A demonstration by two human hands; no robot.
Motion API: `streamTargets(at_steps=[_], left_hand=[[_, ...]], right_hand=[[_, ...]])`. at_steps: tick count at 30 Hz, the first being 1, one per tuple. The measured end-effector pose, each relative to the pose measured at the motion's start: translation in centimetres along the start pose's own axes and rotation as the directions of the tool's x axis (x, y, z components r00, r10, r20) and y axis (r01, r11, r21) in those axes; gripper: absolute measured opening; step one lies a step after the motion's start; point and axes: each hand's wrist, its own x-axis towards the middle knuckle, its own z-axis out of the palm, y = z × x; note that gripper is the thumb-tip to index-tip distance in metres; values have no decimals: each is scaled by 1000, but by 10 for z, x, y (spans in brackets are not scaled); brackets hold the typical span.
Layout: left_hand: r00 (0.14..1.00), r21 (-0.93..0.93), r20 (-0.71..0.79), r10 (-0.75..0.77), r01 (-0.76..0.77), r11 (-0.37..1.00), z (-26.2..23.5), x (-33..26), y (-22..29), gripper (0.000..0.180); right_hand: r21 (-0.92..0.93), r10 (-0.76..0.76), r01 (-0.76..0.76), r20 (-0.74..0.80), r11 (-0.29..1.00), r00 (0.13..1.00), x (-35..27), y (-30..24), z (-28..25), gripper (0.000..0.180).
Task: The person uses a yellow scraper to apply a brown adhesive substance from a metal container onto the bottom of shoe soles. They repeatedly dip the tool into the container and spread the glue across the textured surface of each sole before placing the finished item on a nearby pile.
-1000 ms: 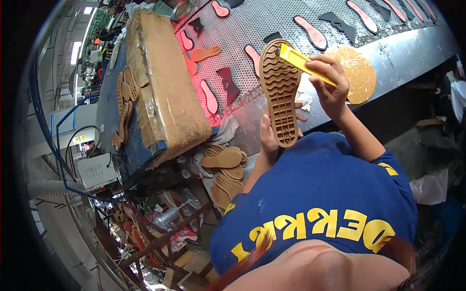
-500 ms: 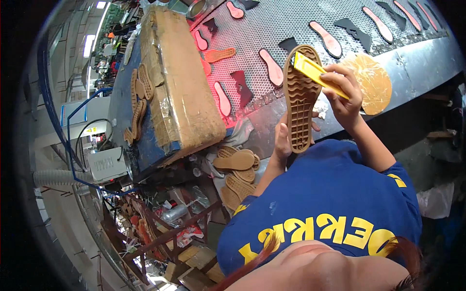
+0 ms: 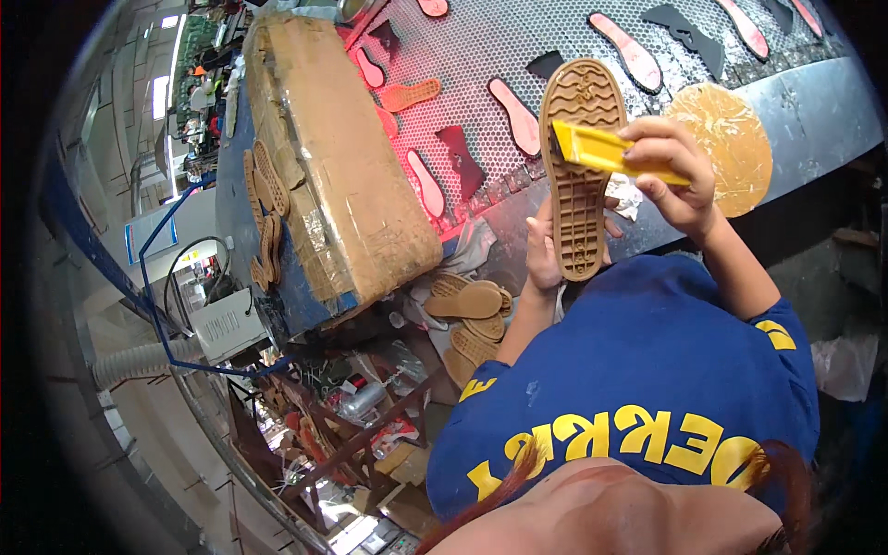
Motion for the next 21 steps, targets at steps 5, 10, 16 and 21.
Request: streamTargets(at_steps=[5, 10, 16, 21], left_hand=[[998, 14, -37, -57, 58, 998, 2, 20, -1, 89], [994, -43, -74, -81, 78, 996, 1, 32, -2, 90], [989, -158, -113, -100, 82, 984, -10, 46, -4, 89], [959, -331, -242, -151, 65, 941, -11, 54, -1, 85]], right_hand=[[-57, 3, -6, -42, 998, 999, 11, 23, -2, 24], [4, 61, -61, 32, 998, 998, 10, 37, -2, 22], [60, 119, -129, 139, 990, 983, 9, 43, -3, 21], [121, 159, -189, 223, 975, 962, -2, 47, 2, 22]])
